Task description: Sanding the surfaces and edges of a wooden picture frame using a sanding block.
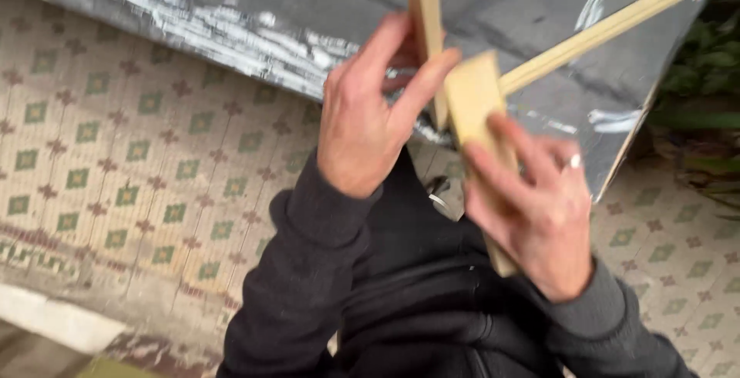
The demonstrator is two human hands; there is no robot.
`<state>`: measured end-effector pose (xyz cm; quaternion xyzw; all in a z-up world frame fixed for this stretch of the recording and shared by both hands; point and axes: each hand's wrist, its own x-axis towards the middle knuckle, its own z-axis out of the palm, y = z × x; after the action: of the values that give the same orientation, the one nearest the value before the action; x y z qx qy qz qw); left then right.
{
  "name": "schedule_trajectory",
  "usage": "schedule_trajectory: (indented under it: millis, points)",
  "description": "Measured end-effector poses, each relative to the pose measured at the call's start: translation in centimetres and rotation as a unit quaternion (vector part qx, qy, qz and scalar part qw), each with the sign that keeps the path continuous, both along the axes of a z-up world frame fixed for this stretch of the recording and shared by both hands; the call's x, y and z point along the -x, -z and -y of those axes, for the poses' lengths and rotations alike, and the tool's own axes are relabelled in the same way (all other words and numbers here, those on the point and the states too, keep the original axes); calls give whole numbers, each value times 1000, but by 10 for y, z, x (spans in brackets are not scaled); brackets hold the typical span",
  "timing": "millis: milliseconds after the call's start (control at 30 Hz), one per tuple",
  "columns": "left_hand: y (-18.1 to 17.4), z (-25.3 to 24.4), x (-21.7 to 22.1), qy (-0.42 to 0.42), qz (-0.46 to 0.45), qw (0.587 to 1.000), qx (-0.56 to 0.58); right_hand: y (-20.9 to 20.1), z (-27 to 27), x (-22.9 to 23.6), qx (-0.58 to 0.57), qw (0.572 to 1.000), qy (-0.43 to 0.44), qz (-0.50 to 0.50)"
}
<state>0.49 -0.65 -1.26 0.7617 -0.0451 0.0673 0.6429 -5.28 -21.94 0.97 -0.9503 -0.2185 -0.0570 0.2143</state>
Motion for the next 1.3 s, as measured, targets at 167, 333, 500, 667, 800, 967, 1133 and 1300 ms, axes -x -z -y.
schedule_trajectory:
  millis: [167, 333, 500, 667, 800, 967, 1133, 1300]
  points:
    - [10, -7, 3, -12, 4, 999, -43, -2, -1, -8, -2, 1000, -7, -1]
    - [-2, -6, -2, -18, -25, 999, -11, -3, 11, -1, -19, 1000, 0, -12]
    - [-13, -7, 1, -14, -47, 999, -8, 63, 142, 46, -87, 989, 114, -35]
    - [-19, -3, 1, -22, -95, 995, -28, 120, 191, 110, -130, 977, 165, -41]
    - [-23, 0, 11, -45, -108, 991, -66, 102, 175, 110, -95, 978, 175, -64]
    - [-20, 6, 18, -44, -71, 991, -107, 79, 142, 77, -87, 975, 200, -43]
    - [-19, 9, 18, -65, -44, 988, -130, 39, 56, 37, -39, 998, 44, -16]
    - [-12, 3, 4, -82, -85, 992, -34, 18, 1, 23, -63, 997, 54, -10]
